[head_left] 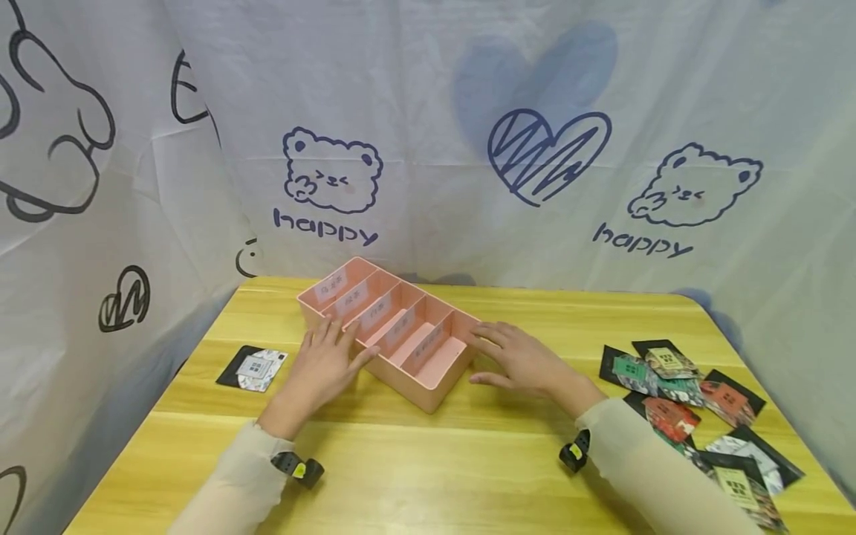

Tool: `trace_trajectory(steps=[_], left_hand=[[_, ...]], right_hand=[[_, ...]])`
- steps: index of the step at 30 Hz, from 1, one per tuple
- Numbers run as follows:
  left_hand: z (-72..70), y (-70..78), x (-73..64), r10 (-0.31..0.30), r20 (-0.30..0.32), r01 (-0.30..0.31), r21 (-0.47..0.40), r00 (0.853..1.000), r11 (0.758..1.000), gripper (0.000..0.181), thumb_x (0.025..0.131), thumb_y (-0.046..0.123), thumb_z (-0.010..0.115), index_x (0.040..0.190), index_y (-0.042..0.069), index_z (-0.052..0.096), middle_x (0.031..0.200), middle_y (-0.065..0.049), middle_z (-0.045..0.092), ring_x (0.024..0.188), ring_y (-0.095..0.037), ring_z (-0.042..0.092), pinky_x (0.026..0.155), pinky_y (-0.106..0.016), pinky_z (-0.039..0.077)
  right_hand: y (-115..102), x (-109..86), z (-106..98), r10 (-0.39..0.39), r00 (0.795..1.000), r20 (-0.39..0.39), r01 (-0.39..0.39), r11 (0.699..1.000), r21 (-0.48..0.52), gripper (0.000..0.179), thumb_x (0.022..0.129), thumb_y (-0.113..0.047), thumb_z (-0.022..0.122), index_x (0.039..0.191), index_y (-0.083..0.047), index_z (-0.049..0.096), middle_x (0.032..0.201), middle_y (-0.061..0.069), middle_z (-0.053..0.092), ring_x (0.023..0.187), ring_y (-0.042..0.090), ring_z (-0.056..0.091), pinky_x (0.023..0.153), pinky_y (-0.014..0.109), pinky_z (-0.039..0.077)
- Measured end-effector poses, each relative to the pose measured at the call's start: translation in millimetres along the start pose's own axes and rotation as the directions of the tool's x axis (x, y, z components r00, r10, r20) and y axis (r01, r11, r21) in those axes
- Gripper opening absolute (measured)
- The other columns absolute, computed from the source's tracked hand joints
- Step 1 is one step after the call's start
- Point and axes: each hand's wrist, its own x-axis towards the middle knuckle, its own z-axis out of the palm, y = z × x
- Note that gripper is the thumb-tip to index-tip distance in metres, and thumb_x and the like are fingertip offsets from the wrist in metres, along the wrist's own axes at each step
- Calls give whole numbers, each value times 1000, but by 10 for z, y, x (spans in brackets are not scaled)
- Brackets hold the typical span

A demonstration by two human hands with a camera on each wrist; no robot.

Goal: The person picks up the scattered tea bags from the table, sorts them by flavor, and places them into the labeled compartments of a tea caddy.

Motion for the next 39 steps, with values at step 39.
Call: trace_trajectory(steps=[39], left_hand=[[57, 229, -83, 4, 52, 1, -95, 999, 995, 92, 95, 69, 36, 155, 2, 23, 161, -22, 7, 147, -39, 6, 118, -55, 6]], right_hand=[[-298, -233, 46, -267, 866, -424, 230, 964, -137, 46, 102, -45, 48, 110, -10, 75, 104, 6, 74, 95, 21, 70, 84, 39, 58]])
